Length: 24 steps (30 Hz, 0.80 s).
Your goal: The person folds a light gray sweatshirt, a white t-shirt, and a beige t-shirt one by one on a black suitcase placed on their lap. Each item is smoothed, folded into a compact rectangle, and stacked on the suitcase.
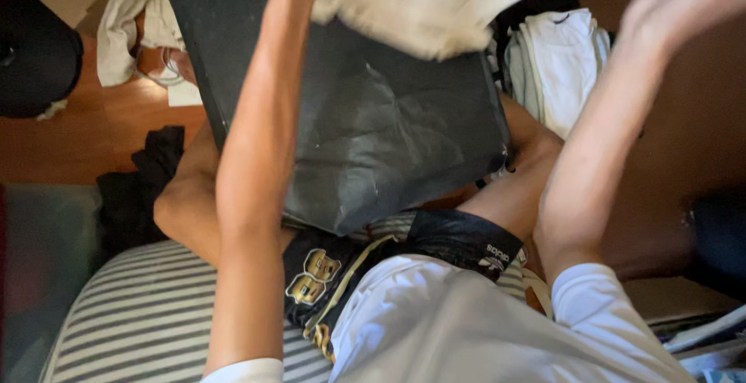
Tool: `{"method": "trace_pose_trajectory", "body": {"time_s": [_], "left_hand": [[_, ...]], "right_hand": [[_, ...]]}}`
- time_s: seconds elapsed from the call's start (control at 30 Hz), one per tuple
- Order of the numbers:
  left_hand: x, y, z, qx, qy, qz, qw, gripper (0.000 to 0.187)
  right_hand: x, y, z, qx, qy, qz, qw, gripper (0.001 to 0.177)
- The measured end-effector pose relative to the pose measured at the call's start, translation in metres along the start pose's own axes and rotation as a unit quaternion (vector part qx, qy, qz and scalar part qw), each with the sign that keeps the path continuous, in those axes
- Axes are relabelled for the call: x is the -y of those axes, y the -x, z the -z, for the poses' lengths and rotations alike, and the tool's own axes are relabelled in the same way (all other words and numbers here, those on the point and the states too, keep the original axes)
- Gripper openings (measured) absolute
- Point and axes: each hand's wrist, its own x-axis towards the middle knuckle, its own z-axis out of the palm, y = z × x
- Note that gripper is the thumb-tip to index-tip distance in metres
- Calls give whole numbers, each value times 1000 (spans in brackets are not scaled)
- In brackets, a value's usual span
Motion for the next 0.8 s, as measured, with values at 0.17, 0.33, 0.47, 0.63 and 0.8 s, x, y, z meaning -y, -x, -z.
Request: {"method": "trace_pose_trajectory", "body": {"time_s": [0.17,0.33,0.47,0.63,0.8], "left_hand": [[-18,-12,-18,7,-159,-60,985,24],[-23,26,52,34,5,-433,901,22],[-21,77,112,1,-276,-369,888,13],[3,112,139,-74,-442,-294,845,22],[41,108,146,-160,-436,-211,860,26]], "right_hand": [[52,75,31,9,87,365,927,41],[40,214,23,305,349,495,735,51],[24,303,-15,537,435,165,704,28],[-7,354,-49,645,412,37,642,22],[-33,399,-55,691,340,42,636,25]]}}
